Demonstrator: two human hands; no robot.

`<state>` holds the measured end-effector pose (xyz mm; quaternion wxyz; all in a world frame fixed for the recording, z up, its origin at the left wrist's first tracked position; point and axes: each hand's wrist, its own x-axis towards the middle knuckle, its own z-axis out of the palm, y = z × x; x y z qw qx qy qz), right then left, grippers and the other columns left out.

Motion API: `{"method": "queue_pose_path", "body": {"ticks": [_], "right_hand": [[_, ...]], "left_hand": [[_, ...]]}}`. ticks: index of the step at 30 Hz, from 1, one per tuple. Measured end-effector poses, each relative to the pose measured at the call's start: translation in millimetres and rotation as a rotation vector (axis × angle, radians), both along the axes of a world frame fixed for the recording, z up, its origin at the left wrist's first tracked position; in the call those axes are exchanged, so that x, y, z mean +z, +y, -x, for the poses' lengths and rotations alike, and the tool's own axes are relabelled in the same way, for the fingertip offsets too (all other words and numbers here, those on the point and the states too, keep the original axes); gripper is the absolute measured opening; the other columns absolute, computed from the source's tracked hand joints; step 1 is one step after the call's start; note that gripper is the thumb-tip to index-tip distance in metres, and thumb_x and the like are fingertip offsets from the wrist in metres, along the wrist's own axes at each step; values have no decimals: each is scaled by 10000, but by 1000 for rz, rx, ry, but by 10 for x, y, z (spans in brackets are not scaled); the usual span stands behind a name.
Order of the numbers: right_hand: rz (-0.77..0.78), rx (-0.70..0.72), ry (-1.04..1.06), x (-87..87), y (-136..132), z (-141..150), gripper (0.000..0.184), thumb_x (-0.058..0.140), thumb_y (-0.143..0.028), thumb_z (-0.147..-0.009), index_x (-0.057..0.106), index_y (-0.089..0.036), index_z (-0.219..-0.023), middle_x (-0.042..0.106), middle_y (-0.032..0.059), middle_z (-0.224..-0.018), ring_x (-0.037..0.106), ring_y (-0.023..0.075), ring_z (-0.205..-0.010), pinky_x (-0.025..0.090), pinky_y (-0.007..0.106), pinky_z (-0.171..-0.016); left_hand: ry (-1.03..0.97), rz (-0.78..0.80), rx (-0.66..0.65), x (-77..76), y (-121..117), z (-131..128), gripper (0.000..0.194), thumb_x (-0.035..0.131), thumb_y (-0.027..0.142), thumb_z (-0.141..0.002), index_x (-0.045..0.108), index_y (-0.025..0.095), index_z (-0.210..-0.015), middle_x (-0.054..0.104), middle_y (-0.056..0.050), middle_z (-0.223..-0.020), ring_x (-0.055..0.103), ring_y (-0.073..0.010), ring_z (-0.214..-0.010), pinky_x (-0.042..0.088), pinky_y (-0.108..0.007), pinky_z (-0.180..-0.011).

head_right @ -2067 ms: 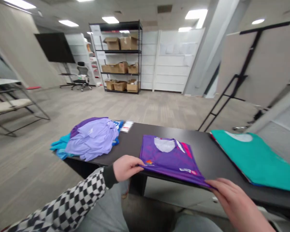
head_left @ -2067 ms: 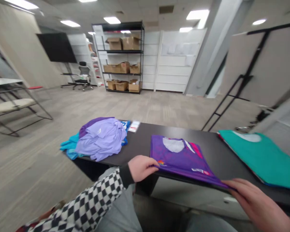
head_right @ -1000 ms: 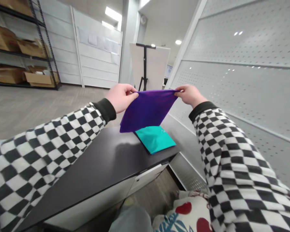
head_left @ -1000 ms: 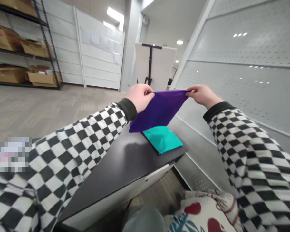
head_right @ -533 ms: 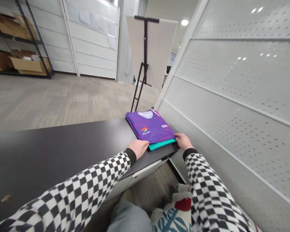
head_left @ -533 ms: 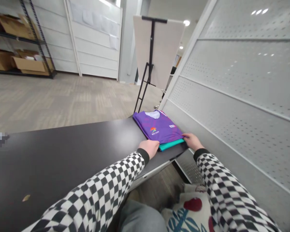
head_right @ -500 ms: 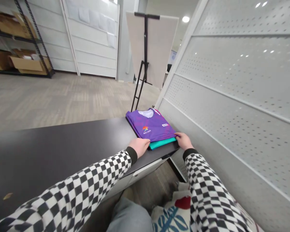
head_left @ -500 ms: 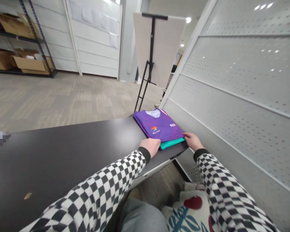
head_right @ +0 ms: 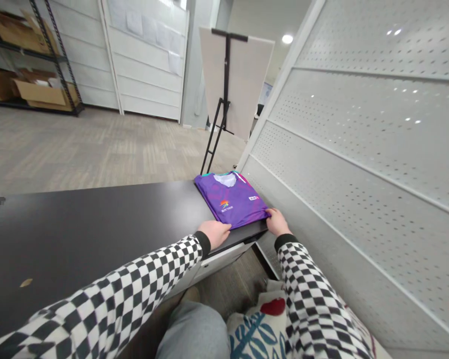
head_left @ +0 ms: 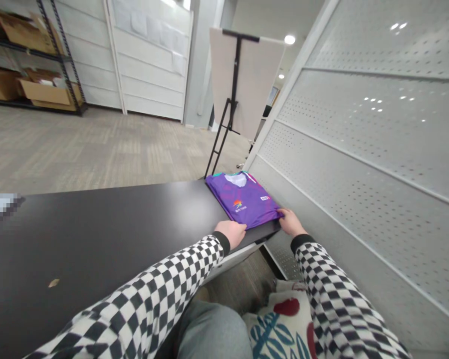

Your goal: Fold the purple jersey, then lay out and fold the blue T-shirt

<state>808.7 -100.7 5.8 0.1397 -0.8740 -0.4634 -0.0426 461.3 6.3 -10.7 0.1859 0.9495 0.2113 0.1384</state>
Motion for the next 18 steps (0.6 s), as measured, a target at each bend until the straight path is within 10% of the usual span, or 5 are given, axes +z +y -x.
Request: {"method": "queue_pose_path", "body": {"ticks": [4,8,18], "right_hand": [[-5,37,-103,101,61,485,740,598,-162,-873,625,-122,-1611,553,234,-1702,552,410,-1537,477,577,-1287],[-128,405,-168,83,296,1343,611,550,-214,-947,665,-169,-1545,669,185,-1593,604,369,-1506,481,566,-1303],[-315,1006,77,-515,1632,3998,432,545,-485,-1031,797,-242,-1283,835,157,-1292,786,387,-1256,644,599,-1105]], "left_hand": [[-130,-2,-102,-135,-66,559,523,593,319,-1094,688,221,-1599,869,-137,-1106,837,-290,-985,635,-389,-901],[-235,72,-152,-315,-15,1608,488,593,194,-1027,794,246,-1469,884,-80,-1113,836,-228,-966,630,-328,-926],[-316,66,552,-17,81,4564,367,651,172,-996,881,218,-1279,885,-58,-1076,825,-201,-938,628,-291,-931]]}}
